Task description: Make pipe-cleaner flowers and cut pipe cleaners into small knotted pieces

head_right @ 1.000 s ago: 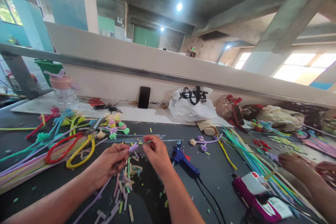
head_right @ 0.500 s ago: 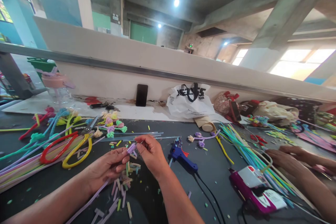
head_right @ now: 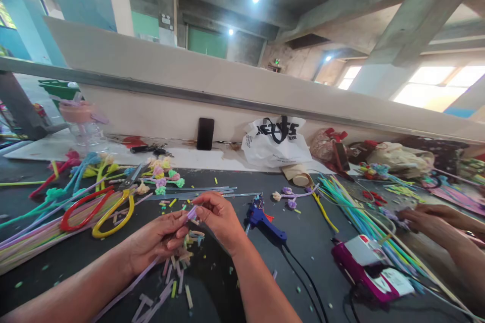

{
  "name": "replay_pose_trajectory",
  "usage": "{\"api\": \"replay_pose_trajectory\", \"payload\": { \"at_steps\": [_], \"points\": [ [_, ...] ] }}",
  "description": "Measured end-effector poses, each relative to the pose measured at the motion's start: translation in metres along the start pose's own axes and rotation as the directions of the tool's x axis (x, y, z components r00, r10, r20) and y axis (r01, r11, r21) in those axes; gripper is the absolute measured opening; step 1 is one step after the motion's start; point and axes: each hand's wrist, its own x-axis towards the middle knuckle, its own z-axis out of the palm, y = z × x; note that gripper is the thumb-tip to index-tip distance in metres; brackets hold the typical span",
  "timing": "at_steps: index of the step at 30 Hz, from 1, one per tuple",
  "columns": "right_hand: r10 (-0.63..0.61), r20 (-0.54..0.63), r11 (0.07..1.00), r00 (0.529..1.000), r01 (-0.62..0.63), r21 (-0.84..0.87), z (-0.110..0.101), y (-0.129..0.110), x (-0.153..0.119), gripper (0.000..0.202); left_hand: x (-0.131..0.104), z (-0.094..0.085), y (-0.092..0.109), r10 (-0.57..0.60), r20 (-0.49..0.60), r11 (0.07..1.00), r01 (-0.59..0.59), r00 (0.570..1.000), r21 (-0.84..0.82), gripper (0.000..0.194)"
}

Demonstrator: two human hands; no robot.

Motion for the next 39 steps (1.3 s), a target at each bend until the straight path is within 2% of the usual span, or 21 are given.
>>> {"api": "replay_pose_trajectory", "payload": {
  "at_steps": [3, 8, 16, 26, 34, 39],
  "points": [
    [0.024, 0.009, 0.999, 1.000, -0.024, 0.045, 0.001, -0.002, 0.000, 0.018, -0.002, 0.001, 0.001, -0.015, 0.007, 0.999, 0.014, 1.000, 0.030, 0.013],
    [0.038, -0.004, 0.999, 0.999, -0.038, 0.022, 0.002, -0.002, 0.001, 0.016, -0.004, -0.001, 0.001, -0.020, 0.052, 0.999, 0.018, 0.998, 0.029, 0.013],
    [0.084, -0.006, 0.996, 0.996, -0.084, -0.038, 0.004, -0.002, 0.001, 0.017, -0.001, -0.005, -0.001, 0.005, 0.028, 0.995, -0.008, 1.000, 0.102, 0.012],
    [0.138, -0.016, 0.990, 0.990, -0.138, -0.033, 0.007, 0.000, 0.001, 0.020, 0.001, -0.008, -0.004, -0.012, 0.024, 0.997, 0.010, 1.000, 0.078, 0.013],
    [0.064, -0.033, 0.998, 0.997, -0.064, -0.018, 0.003, -0.002, 0.000, 0.030, -0.002, -0.008, -0.001, -0.085, 0.030, 0.996, 0.084, 0.996, 0.042, 0.014],
    [0.032, -0.036, 0.999, 0.999, -0.033, -0.019, 0.004, -0.005, -0.002, 0.032, -0.005, -0.010, 0.003, -0.116, 0.084, 0.993, 0.119, 0.990, -0.022, 0.018]
  ]
}}
